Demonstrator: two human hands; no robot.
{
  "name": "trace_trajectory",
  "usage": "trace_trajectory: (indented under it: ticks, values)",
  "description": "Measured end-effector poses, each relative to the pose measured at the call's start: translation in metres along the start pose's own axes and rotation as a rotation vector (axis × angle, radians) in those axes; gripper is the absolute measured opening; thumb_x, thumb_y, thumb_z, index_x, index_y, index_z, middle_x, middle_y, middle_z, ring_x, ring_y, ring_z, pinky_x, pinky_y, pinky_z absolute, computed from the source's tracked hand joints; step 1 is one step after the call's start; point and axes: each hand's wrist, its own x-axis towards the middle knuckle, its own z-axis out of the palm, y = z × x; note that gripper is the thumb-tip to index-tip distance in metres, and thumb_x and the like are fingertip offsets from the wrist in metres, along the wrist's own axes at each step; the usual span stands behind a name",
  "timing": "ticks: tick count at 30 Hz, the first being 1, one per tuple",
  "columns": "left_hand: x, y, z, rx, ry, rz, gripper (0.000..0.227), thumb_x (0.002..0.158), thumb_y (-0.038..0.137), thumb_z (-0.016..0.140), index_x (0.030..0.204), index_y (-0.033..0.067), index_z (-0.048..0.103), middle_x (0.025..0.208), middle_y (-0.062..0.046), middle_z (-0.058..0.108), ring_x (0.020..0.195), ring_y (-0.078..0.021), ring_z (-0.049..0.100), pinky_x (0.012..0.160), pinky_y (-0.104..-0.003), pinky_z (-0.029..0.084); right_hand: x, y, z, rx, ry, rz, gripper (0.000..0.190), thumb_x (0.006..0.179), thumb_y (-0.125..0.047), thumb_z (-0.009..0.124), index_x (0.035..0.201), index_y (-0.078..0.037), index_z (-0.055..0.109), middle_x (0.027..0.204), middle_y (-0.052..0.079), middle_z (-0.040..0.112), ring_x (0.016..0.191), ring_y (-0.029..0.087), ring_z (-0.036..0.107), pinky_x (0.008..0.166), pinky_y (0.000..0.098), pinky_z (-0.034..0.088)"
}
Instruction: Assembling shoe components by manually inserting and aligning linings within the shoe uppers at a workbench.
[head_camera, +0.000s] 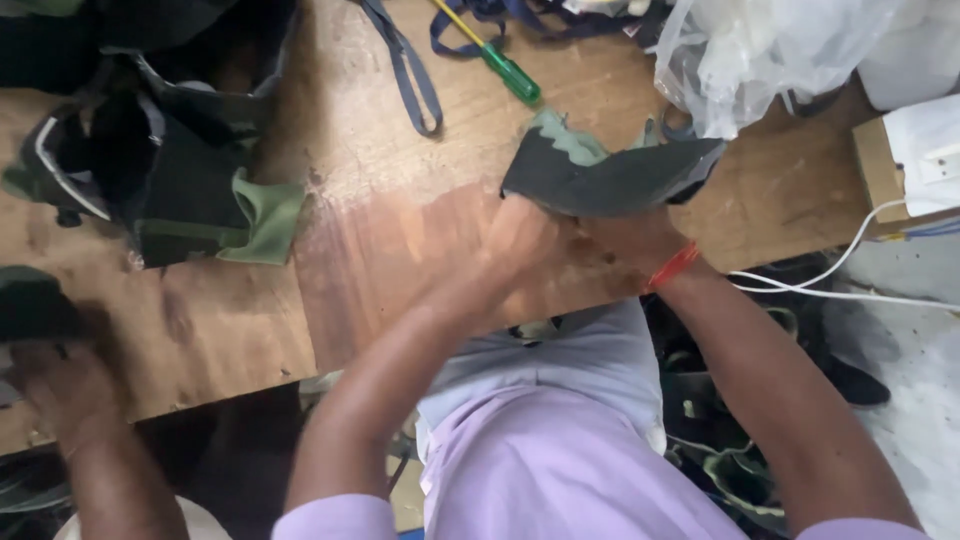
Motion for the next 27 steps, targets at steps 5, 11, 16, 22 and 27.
trace_trajectory:
  ticks: [5, 11, 16, 22, 27]
  values:
    - [0.015, -0.004, -0.043, -0.202, -0.152, -0.003, 0.029, 0.100, 0.017, 0.053, 0.111, 0.0058, 0.077, 0.114, -0.017, 0.073, 0.109, -0.0322, 0.069, 0.095, -0.044, 0.053, -0.041, -0.004, 0.037, -0.040, -0.131, 0.241, 0.029, 0.086, -0.027, 0.069, 0.105, -0.005, 0.073, 0.106, 0.020, 0.072, 0.099, 0.042, 0.067, 0.086, 0.0508, 0.052]
    - [-0.003, -0.052, -0.068, -0.664, -0.270, -0.295, 0.046, 0.080, 0.007, 0.056, 0.126, 0.0099, 0.063, 0.119, -0.021, 0.068, 0.109, -0.0392, 0.068, 0.088, -0.047, 0.054, -0.025, -0.025, 0.005, 0.085, 0.143, 0.107, 0.028, 0.092, -0.008, 0.058, 0.116, -0.006, 0.072, 0.116, 0.025, 0.072, 0.088, 0.042, 0.068, 0.071, 0.0489, 0.054]
    - [-0.011, -0.051, -0.076, -0.562, -0.027, -0.400, 0.053, 0.077, 0.007, 0.058, 0.130, 0.0095, 0.059, 0.131, -0.022, 0.062, 0.120, -0.0430, 0.062, 0.094, -0.050, 0.054, -0.028, -0.016, 0.003, 0.235, 0.110, 0.204, 0.017, 0.105, -0.017, 0.061, 0.113, -0.006, 0.071, 0.087, 0.019, 0.068, 0.081, 0.040, 0.066, 0.068, 0.0512, 0.052]
    - [-0.017, -0.044, -0.103, -0.373, -0.006, -0.292, 0.041, 0.088, 0.007, 0.054, 0.127, 0.0132, 0.061, 0.138, -0.015, 0.060, 0.141, -0.0416, 0.050, 0.092, -0.047, 0.056, -0.026, -0.016, 0.012, 0.143, 0.138, 0.162, 0.014, 0.100, -0.015, 0.064, 0.108, -0.007, 0.072, 0.078, 0.021, 0.068, 0.073, 0.042, 0.066, 0.061, 0.0522, 0.051]
    - [-0.027, -0.050, -0.063, -0.396, 0.014, -0.279, 0.044, 0.096, 0.012, 0.054, 0.140, 0.0121, 0.056, 0.154, -0.021, 0.046, 0.132, -0.0411, 0.054, 0.098, -0.049, 0.051, -0.022, -0.023, 0.022, -0.020, 0.082, 0.113, 0.029, 0.096, -0.019, 0.060, 0.118, -0.004, 0.072, 0.072, 0.022, 0.068, 0.061, 0.042, 0.066, 0.054, 0.0541, 0.050]
